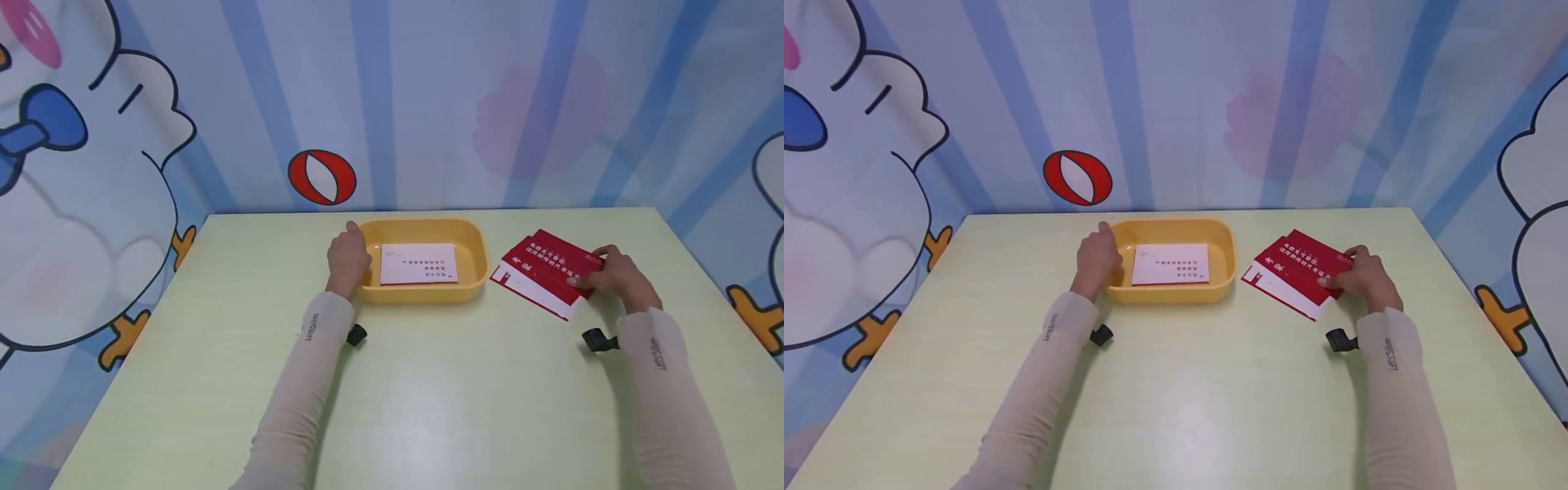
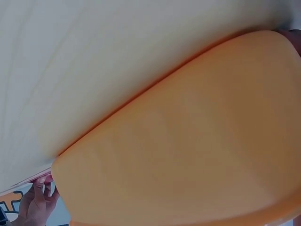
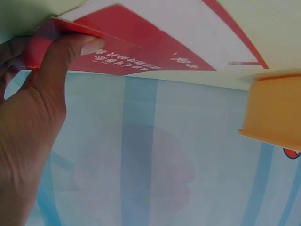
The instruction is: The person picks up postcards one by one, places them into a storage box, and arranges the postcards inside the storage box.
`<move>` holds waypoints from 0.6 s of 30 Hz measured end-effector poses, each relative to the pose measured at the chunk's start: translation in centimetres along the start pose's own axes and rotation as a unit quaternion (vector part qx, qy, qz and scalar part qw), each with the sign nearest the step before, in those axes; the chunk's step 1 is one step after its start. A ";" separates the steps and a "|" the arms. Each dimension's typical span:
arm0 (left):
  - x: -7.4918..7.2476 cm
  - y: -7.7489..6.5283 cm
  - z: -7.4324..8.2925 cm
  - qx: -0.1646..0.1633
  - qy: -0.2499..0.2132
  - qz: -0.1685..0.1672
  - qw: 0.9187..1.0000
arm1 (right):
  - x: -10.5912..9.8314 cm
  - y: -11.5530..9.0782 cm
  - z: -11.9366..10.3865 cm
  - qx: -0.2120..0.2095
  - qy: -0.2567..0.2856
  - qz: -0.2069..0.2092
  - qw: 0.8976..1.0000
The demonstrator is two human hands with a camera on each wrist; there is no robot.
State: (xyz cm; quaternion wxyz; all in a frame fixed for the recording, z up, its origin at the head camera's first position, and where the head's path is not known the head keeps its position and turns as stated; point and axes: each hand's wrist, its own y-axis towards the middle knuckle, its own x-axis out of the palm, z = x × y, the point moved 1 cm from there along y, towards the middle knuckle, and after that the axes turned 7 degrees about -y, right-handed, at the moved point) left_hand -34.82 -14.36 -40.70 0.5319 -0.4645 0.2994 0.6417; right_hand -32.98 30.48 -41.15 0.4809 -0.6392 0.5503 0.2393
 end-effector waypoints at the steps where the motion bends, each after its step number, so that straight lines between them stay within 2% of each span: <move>1: 0.0 0.0 0.0 0.001 0.001 -0.002 1.000 | 0.0 0.0 0.0 0.003 0.001 0.001 1.000; 8: -0.2 -0.2 0.1 0.013 0.005 -0.007 1.000 | 0.0 -0.2 0.0 0.014 0.005 0.004 1.000; 13: -0.8 0.0 0.2 0.011 0.008 -0.005 1.000 | 0.0 -0.4 -0.4 0.017 0.021 0.010 1.000; 18: -0.6 -0.1 0.3 0.006 0.007 -0.018 1.000 | 0.0 -0.7 -0.5 0.035 0.032 0.008 0.999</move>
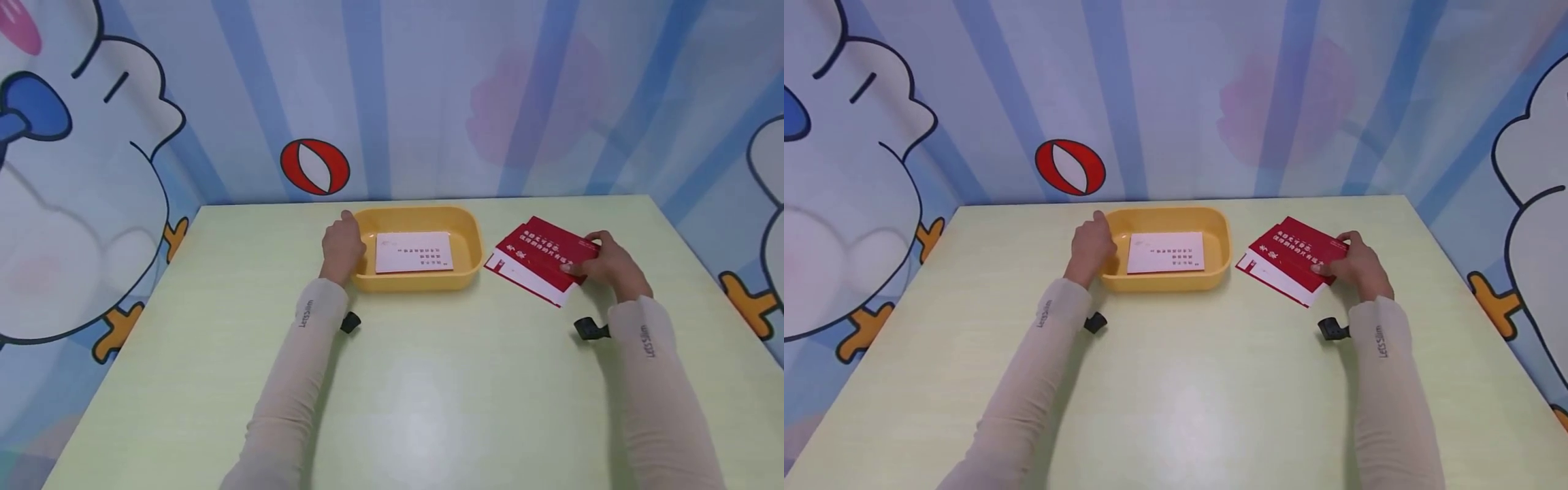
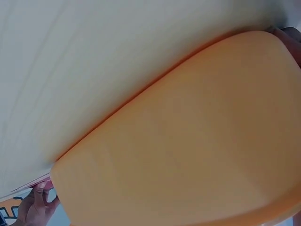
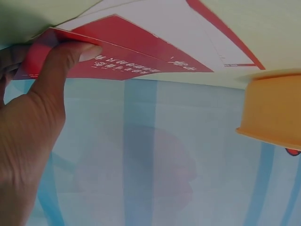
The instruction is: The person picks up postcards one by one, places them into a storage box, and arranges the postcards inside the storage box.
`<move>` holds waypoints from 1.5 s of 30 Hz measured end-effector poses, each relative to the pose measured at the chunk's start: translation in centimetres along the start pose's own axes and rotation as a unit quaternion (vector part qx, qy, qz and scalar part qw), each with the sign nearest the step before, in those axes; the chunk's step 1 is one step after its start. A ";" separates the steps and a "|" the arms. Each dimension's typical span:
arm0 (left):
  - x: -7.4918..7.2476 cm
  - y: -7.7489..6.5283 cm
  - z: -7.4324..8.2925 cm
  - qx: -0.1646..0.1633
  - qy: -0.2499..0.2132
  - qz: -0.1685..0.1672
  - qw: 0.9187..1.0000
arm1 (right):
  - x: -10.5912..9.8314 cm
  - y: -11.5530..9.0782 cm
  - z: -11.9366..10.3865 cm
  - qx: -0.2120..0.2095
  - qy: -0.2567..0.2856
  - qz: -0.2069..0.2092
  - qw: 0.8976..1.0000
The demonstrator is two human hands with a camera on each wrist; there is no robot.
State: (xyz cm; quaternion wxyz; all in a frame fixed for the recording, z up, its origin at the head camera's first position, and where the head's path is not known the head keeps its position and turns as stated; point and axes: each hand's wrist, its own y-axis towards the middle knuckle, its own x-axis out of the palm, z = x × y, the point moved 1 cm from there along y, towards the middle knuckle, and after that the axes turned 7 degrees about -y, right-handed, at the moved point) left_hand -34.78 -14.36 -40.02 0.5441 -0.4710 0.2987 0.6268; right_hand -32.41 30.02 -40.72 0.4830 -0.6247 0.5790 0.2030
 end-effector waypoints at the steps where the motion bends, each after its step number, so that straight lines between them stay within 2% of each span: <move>1: 0.0 0.0 0.0 -0.001 0.000 0.000 1.000 | 0.0 0.0 0.0 0.000 0.002 0.001 1.000; 12: 0.4 0.3 -0.1 -0.014 -0.003 0.016 1.000 | 0.3 0.1 -0.1 0.002 0.019 0.000 1.000; 20: 0.5 0.1 0.0 -0.015 0.003 0.017 1.000 | 0.5 -0.2 -0.2 -0.011 0.004 -0.005 1.000; 28: 0.4 -0.1 -0.1 -0.007 0.003 0.021 1.000 | 0.5 -0.2 -0.6 0.001 -0.006 0.000 1.000; 33: 0.5 0.1 -0.2 -0.004 -0.002 0.019 1.000 | 0.7 -0.1 -0.6 0.006 0.015 0.008 1.000; 38: 0.3 0.2 -0.3 0.001 -0.006 0.027 1.000 | 0.7 -0.3 -0.4 -0.010 0.043 0.026 0.999; 45: 0.3 0.1 -0.3 0.001 -0.013 0.024 1.000 | 0.8 -0.1 -0.3 -0.014 0.126 0.034 0.991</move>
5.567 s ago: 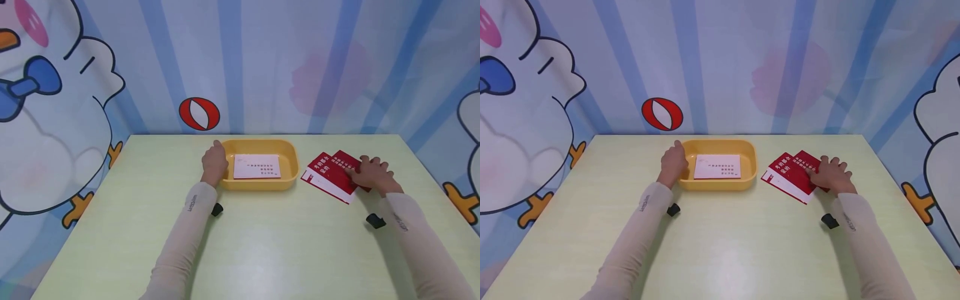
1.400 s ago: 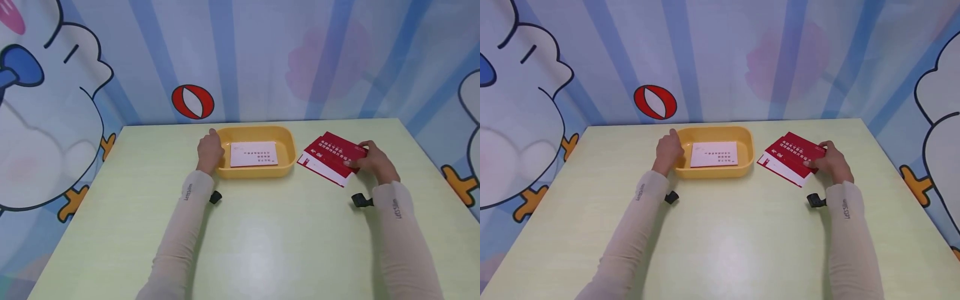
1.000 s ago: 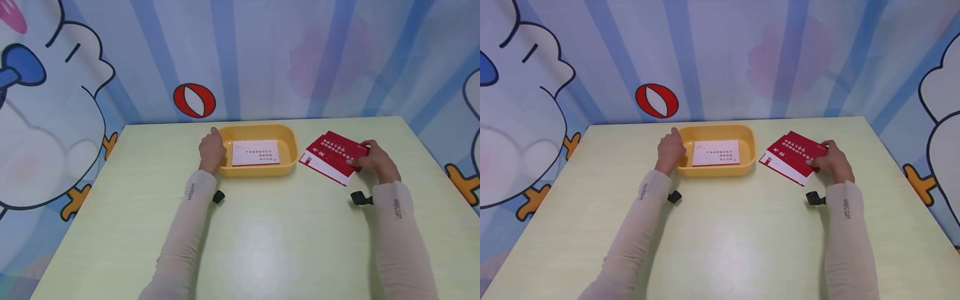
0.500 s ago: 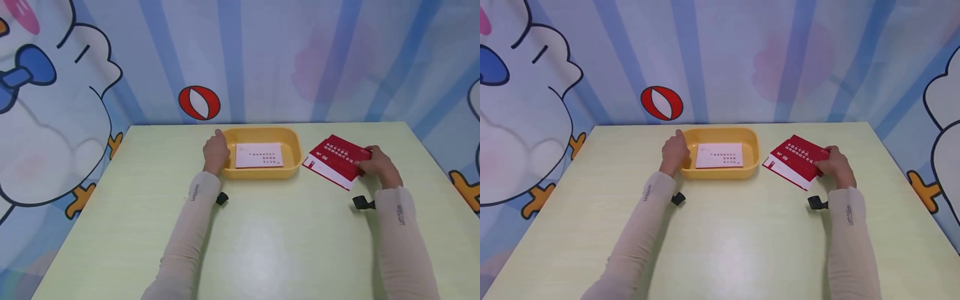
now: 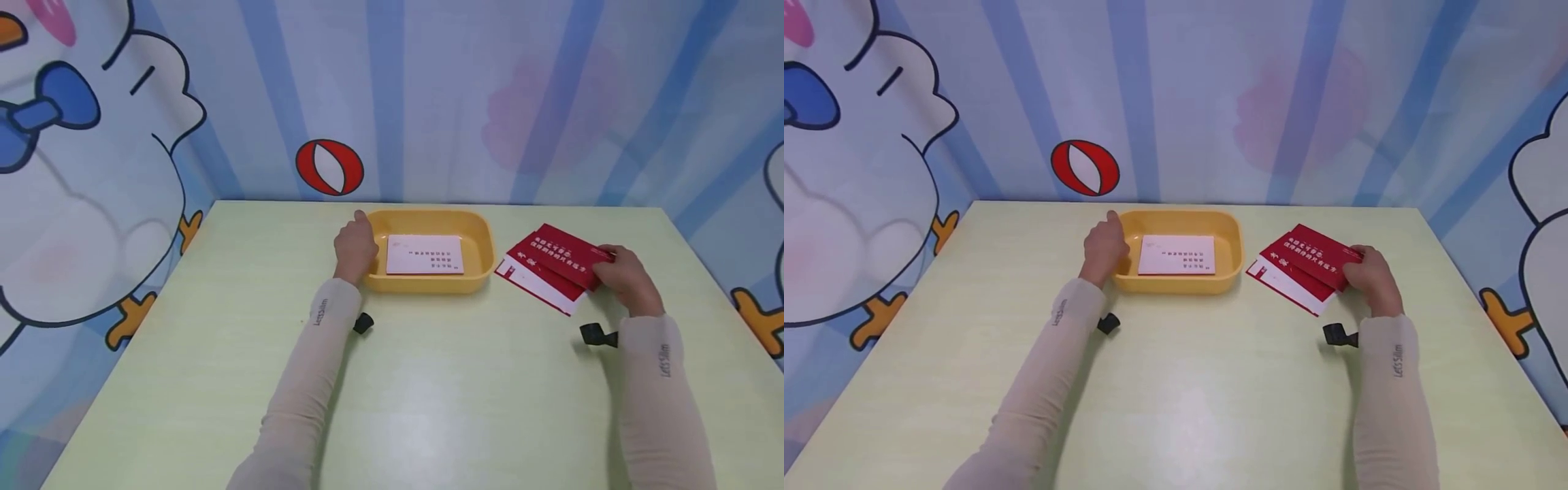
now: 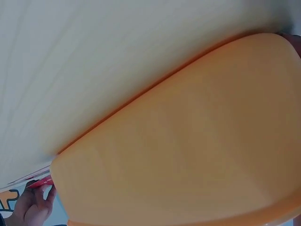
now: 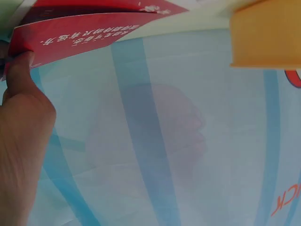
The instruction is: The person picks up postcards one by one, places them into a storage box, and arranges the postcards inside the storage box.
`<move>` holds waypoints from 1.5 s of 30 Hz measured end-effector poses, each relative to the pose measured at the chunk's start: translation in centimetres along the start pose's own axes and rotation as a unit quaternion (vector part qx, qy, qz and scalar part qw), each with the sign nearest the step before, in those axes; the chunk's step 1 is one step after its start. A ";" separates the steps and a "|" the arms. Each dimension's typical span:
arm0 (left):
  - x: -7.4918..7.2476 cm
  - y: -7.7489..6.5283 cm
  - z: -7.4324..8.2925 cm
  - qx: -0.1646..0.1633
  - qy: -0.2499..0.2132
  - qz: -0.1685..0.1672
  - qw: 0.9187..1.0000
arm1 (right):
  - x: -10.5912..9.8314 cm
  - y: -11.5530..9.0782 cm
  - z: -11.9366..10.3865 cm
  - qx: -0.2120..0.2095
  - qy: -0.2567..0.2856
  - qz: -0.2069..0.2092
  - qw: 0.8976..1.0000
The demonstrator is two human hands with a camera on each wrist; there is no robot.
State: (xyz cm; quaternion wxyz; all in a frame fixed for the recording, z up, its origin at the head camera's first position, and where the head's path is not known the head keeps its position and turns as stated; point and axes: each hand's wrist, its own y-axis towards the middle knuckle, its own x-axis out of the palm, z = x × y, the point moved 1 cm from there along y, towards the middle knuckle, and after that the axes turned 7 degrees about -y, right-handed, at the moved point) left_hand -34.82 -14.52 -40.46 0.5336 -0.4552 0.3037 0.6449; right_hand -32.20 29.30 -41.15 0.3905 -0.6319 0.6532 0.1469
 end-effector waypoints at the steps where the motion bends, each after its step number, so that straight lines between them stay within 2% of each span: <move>1: 0.0 0.0 0.0 0.001 0.001 0.002 1.000 | 0.0 0.0 0.0 0.001 0.011 -0.001 1.000; 7: 0.1 0.1 0.0 0.002 0.000 0.006 1.000 | -0.3 -0.7 -0.6 -0.009 0.062 -0.015 0.998; 14: 0.1 -0.1 0.1 -0.002 0.005 0.005 1.000 | -0.4 -0.8 -0.9 0.001 0.109 -0.045 0.993; 23: 0.2 -0.2 0.1 -0.009 0.001 0.005 1.000 | -0.2 -0.6 -1.3 0.002 0.125 -0.061 0.990; 32: -0.2 -0.4 0.3 -0.006 0.001 0.003 1.000 | -0.6 -1.1 -2.5 -0.028 0.128 -0.087 0.988; 39: -0.1 -0.4 0.3 -0.007 0.006 0.000 1.000 | -0.6 -1.4 -3.5 -0.033 0.121 -0.081 0.989; 45: 0.1 -0.2 0.3 -0.008 0.009 0.008 1.000 | -0.3 -1.7 -4.3 -0.055 0.119 -0.094 0.987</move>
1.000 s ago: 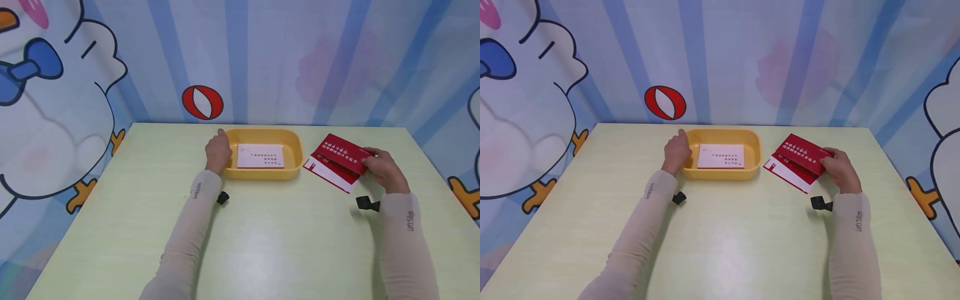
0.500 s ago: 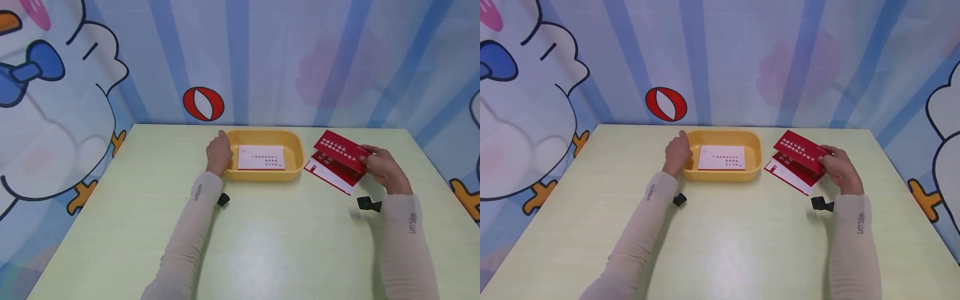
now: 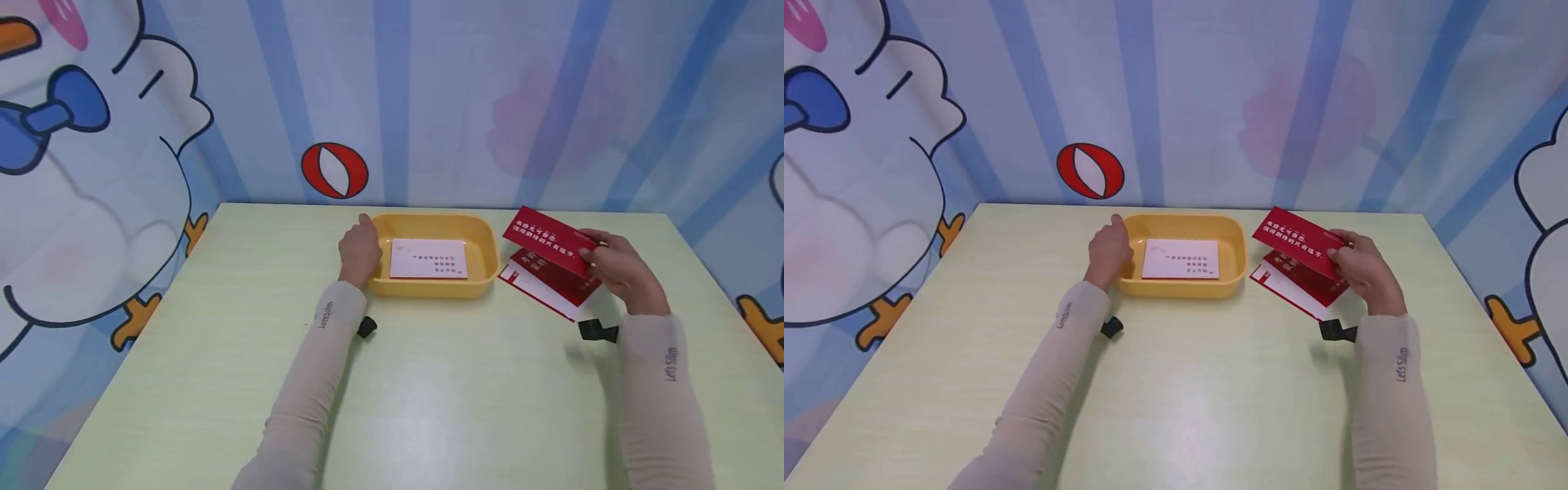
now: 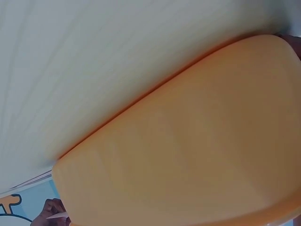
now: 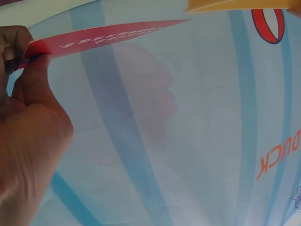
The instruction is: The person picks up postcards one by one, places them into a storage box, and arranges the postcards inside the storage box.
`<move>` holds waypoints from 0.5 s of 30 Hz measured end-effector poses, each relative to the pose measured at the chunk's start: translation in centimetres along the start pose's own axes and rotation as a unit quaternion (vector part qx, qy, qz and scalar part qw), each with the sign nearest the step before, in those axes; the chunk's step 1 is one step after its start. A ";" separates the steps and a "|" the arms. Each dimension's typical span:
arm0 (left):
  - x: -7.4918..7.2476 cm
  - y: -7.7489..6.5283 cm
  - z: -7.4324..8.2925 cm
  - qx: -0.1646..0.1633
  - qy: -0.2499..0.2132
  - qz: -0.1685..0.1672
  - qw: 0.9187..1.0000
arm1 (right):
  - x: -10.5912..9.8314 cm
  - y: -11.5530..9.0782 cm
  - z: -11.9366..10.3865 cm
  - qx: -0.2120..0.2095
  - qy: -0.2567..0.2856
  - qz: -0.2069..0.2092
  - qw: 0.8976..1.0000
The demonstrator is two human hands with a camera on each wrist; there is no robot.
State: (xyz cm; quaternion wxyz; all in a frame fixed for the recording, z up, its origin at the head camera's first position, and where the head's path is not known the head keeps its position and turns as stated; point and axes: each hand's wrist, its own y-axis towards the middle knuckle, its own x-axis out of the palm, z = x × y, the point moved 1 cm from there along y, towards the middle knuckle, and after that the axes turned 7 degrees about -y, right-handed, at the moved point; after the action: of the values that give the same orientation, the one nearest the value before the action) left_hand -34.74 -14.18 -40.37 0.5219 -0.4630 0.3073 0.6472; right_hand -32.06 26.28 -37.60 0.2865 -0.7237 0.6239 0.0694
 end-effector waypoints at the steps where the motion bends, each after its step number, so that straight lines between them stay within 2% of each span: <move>1: 0.0 0.0 0.0 0.000 0.000 0.000 1.000 | 0.1 0.0 -0.1 0.001 0.001 -0.002 1.000; 6: 0.1 0.1 -0.1 0.006 0.001 -0.002 1.000 | 0.5 0.0 -0.9 0.011 0.002 -0.004 1.000; 15: 0.1 0.0 -0.2 0.013 0.010 0.011 1.000 | 1.9 0.2 -2.4 0.004 0.001 -0.015 1.000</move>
State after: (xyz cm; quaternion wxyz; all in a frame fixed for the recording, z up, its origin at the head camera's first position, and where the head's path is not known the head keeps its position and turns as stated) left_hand -34.69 -14.34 -40.57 0.5178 -0.4591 0.3254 0.6444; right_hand -32.44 23.41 -36.53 0.2903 -0.7320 0.6133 0.0618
